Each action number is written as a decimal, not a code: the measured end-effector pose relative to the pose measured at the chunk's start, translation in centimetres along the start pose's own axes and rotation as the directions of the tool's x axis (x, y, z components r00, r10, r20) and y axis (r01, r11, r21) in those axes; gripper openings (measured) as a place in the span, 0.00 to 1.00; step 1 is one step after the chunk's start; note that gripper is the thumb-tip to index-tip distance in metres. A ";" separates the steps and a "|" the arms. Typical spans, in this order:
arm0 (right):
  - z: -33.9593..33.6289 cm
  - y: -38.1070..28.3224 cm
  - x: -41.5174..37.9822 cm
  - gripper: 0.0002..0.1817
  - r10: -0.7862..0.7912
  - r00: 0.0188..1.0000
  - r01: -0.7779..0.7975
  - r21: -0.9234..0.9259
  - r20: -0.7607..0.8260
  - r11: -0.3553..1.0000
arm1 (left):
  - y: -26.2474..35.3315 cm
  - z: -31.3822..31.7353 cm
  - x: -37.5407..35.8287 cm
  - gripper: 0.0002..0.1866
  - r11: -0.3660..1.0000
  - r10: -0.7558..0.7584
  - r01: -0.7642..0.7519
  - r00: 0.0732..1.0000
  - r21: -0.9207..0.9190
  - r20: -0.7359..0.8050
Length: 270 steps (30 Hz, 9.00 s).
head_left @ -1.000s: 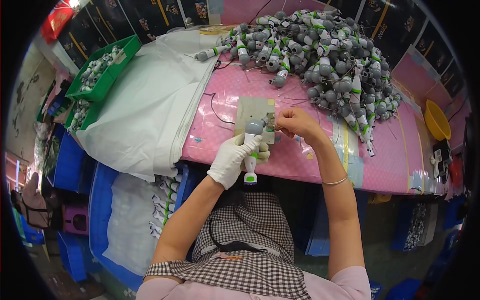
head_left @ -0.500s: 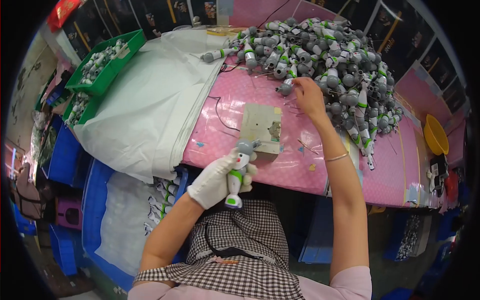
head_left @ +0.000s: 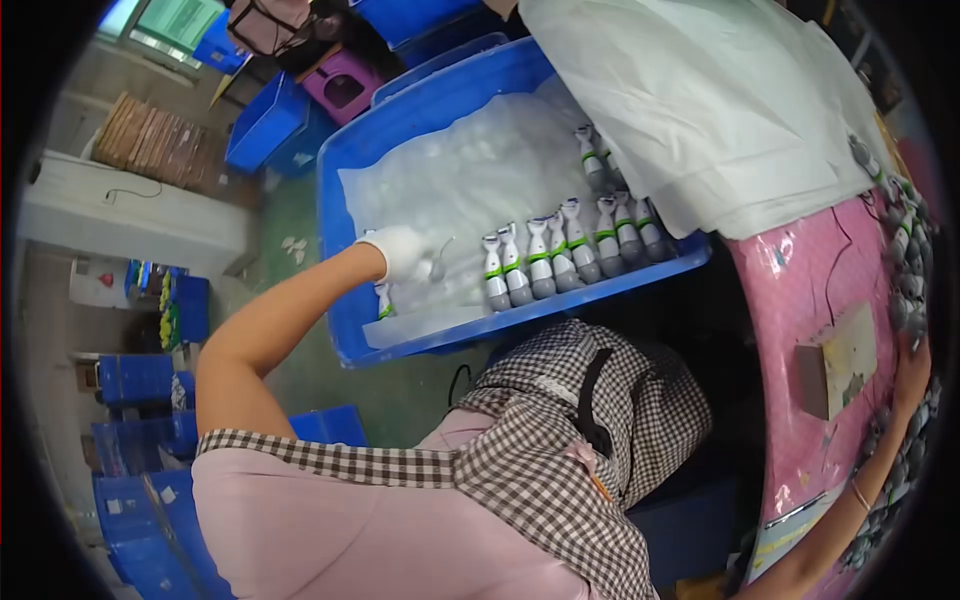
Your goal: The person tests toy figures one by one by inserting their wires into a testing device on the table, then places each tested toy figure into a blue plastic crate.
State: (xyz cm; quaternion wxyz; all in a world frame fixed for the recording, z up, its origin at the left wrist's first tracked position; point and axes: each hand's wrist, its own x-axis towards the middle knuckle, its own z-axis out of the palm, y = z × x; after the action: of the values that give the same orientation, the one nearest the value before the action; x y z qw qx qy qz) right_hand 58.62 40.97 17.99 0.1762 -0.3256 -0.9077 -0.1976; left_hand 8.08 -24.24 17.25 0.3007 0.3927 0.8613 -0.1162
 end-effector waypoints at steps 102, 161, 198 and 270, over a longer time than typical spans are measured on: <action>-12.2 -17.3 -7.7 0.09 0.290 0.689 -0.713 0.693 0.664 0.107 | 43.0 -4.6 4.3 0.19 -0.001 0.764 -0.143 0.639 -0.990 -0.093; -14.8 -38.2 -5.3 0.07 0.350 0.908 0.097 0.929 -0.229 0.356 | 26.2 -4.8 4.0 0.23 -0.430 0.572 0.011 0.777 -0.903 -0.263; -14.6 -24.2 -12.0 0.17 0.526 0.511 -0.049 0.634 0.680 -0.772 | 38.1 -1.3 2.0 0.29 0.015 0.853 0.097 0.518 -0.995 0.063; -9.3 -14.9 2.0 0.26 0.384 0.921 -0.261 0.638 -0.059 0.724 | -2.1 9.7 4.2 0.03 0.587 0.806 -0.779 0.537 0.222 -0.248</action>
State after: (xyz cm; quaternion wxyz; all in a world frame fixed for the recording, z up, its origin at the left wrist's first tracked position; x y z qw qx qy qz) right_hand 49.13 27.04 23.26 0.3891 -0.3831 -0.8298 0.1152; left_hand 8.54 -27.30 6.91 0.1585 0.7653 0.6207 0.0623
